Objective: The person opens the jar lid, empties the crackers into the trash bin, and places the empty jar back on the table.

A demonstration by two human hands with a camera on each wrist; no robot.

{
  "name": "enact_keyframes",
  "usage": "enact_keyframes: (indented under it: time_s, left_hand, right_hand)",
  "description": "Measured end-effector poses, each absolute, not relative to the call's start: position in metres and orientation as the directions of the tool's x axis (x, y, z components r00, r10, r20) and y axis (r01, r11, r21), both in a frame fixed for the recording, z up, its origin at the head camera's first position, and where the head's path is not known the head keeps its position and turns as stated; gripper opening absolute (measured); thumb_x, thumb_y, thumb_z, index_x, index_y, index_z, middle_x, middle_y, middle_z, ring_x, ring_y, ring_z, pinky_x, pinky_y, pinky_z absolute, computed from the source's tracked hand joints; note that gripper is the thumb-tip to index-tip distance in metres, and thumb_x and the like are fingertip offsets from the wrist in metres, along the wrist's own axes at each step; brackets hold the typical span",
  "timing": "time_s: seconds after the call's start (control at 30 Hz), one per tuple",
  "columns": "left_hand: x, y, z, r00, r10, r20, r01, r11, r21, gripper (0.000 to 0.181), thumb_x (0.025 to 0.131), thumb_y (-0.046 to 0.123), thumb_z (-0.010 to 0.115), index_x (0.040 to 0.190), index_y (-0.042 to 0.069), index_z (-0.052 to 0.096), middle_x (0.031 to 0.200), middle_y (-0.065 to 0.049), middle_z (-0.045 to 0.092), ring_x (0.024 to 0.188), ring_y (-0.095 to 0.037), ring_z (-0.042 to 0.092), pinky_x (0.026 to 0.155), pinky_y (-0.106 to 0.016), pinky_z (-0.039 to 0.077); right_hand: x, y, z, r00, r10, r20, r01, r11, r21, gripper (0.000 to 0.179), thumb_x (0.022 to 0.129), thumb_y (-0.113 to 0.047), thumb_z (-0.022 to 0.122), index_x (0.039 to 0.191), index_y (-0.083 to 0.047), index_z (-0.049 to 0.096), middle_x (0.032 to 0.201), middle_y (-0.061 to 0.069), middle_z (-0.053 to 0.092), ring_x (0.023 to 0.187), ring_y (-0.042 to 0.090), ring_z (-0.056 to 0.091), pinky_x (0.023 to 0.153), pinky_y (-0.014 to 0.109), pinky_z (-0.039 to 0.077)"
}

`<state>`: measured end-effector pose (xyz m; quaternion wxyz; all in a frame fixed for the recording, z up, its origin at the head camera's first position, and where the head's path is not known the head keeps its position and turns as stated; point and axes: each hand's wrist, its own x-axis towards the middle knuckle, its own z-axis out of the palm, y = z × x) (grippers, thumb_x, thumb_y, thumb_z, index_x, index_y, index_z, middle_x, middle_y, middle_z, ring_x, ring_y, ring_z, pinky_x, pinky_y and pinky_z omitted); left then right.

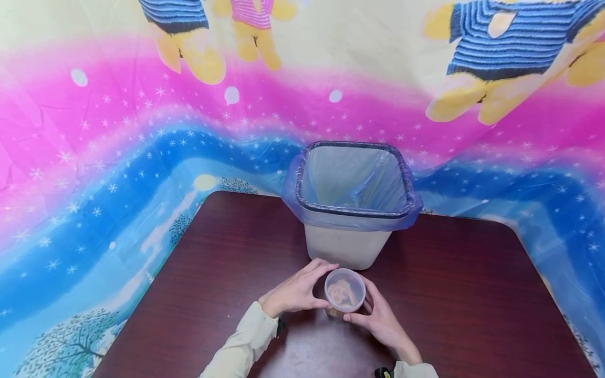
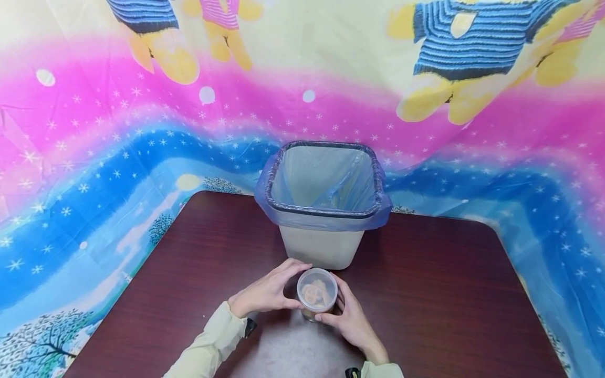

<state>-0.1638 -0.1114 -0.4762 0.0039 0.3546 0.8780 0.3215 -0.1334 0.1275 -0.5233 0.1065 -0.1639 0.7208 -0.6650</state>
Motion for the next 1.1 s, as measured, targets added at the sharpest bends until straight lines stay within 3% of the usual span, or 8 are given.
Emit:
enact_keyframes:
  time_s: [0.37,0.87,1.1]
  left_hand:
    - [-0.166,-0.108,-0.473,-0.748,0.635,0.194,0.610,0.542,0.578,0.085,0.071,0.029,0.086,0.142,0.009,0.044,0.134,-0.004,0.048,0.123,-0.017,0.051,0.105,-0.027,0.042]
    - [-0.167,-0.091,-0.472,-0.736,0.659,0.154,0.602,0.533,0.595,0.097,0.066,0.043,0.087,0.146,0.016,0.039,0.138,-0.001,0.044,0.123,-0.011,0.048,0.103,-0.022,0.042]
    - [-0.167,-0.084,-0.472,-0.724,0.672,0.154,0.611,0.522,0.596,0.099,0.065,0.048,0.086,0.147,0.020,0.037,0.143,-0.001,0.039,0.127,-0.011,0.046,0.104,-0.023,0.041]
  right_hand:
    - [-0.133,0.127,-0.522,-0.923,-0.379,0.061,-0.092,0.064,-0.994,0.093,0.070,-0.003,0.083,0.148,-0.012,0.032,0.149,0.016,0.039,0.130,0.004,0.045,0.098,0.012,0.041]
    - [-0.134,0.128,-0.524,-0.924,-0.381,0.035,-0.074,0.088,-0.993,0.093,0.070,-0.010,0.084,0.147,-0.015,0.032,0.151,0.014,0.037,0.134,0.008,0.041,0.101,0.011,0.038]
    - [-0.135,0.129,-0.523,-0.920,-0.390,0.041,-0.080,0.084,-0.993,0.092,0.072,-0.010,0.083,0.148,-0.013,0.031,0.153,0.014,0.034,0.131,-0.004,0.040,0.101,0.010,0.037]
